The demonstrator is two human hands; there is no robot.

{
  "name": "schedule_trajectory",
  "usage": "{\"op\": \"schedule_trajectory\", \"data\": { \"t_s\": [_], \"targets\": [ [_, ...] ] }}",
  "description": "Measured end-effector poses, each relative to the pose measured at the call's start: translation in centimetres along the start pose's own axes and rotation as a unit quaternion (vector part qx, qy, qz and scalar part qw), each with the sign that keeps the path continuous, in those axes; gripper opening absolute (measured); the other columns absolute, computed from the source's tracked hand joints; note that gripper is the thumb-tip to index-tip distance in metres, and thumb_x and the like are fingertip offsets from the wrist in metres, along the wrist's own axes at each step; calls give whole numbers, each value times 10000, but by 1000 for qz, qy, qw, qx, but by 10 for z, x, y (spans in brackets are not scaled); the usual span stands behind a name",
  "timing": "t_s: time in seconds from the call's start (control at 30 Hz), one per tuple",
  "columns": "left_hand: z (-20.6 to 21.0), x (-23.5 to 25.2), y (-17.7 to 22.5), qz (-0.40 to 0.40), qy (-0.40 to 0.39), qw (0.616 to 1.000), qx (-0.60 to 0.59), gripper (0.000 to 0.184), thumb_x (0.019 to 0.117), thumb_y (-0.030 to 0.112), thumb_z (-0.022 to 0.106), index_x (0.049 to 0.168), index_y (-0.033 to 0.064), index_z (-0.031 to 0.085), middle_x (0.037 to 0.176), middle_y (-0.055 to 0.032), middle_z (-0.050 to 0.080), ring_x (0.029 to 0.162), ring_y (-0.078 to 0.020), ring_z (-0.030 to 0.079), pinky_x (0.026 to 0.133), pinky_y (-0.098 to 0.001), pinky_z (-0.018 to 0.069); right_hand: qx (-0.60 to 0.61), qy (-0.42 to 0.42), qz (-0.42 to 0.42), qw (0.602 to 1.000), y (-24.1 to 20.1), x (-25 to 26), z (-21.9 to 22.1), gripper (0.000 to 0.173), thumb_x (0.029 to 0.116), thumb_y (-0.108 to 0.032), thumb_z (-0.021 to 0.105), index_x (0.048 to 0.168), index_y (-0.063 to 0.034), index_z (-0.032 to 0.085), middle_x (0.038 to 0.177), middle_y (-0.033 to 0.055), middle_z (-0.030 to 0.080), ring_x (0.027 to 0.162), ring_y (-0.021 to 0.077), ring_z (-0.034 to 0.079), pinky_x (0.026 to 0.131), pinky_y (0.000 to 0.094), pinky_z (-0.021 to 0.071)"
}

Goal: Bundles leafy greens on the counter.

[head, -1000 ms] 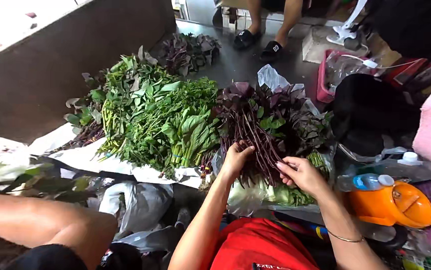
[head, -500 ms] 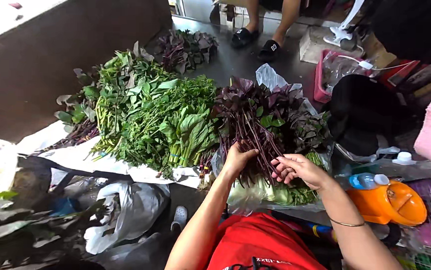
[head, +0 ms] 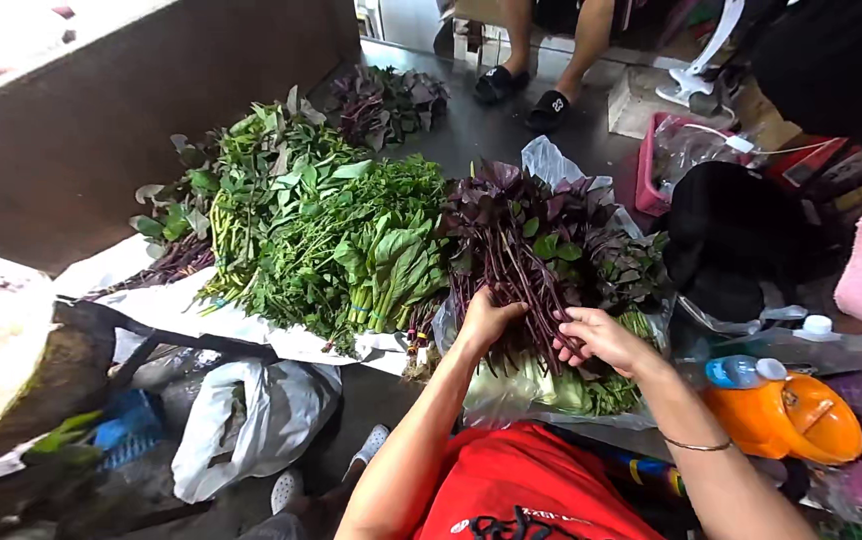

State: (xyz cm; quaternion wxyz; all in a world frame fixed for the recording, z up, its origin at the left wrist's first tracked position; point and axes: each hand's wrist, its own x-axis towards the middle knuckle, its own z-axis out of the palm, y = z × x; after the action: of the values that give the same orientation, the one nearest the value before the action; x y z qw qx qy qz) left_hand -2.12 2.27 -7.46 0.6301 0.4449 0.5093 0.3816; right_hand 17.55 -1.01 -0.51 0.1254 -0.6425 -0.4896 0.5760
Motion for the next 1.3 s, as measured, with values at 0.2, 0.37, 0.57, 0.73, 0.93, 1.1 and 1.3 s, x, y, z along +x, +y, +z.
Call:
{"op": "schedule_trajectory", "data": {
  "t_s": [0.2, 0.37, 0.57, 0.73, 0.93, 1.1, 1.3],
  "targets": [
    [-1, -1, -1, 12, -1, 1000, 15, 368, 881, 68, 778, 1205, -28, 631, 1065, -145, 703, 978, -183, 687, 914, -381, 562, -155, 22, -2, 988, -10, 6, -1, 395, 1067, -228, 558, 1377, 13, 513, 864, 90, 607, 626, 117, 571, 620, 278, 517],
    [-3, -2, 0, -2, -6, 1000, -2, 359, 887, 55, 770, 1209, -18, 629, 1068, -144, 697, 968, -188, 681, 904, -384, 563, -112, 48, -29, 992, -3, 5, -18, 190, 1053, -161, 508, 1123, -16, 608, 757, 8, 460, 599, 88, 412, 566, 274, 375],
    [-2, -4, 0, 2, -2, 1000, -7, 354, 878, 45, 770, 1198, -18, 634, 1068, -137, 701, 984, -190, 683, 917, -397, 563, -144, 21, -43, 988, 21, 17, 6, 263, 962, -273, 727, 920, -21, 662, 791, 34, 561, 691, 108, 495, 684, 333, 444],
    [-4, -4, -1, 6, 0, 1000, -30, 329, 891, 46, 761, 1184, -15, 627, 1031, -125, 700, 926, -173, 683, 872, -370, 571, -1, 31, -54, 998, 4, 1, -14, 141, 1053, -165, 517, 963, -71, 571, 650, -57, 401, 506, 33, 364, 492, 199, 339],
    [-5, -1, -5, 12, -6, 999, -39, 334, 901, 44, 750, 1203, -17, 621, 1034, -133, 703, 927, -188, 686, 873, -391, 573, 83, -9, -6, 996, 4, -7, -14, 288, 1125, -203, 355, 1339, -42, 461, 900, 87, 658, 688, 183, 694, 627, 330, 607],
    [-4, -2, -5, 8, -1, 999, -41, 327, 902, 34, 745, 1200, -16, 619, 1033, -137, 702, 923, -196, 688, 867, -392, 577, 105, -23, -4, 994, 11, -7, -8, 295, 1132, -210, 314, 1367, -66, 418, 906, 109, 688, 653, 201, 695, 567, 325, 590],
    [-4, -2, -5, 2, 2, 999, -43, 328, 913, 44, 738, 1205, -17, 603, 1019, -139, 693, 903, -195, 687, 854, -384, 580, 150, -1, -33, 988, 21, -1, 4, 217, 1069, -175, 521, 1250, -100, 430, 662, -48, 387, 439, 22, 317, 394, 167, 287]
  ]
}}
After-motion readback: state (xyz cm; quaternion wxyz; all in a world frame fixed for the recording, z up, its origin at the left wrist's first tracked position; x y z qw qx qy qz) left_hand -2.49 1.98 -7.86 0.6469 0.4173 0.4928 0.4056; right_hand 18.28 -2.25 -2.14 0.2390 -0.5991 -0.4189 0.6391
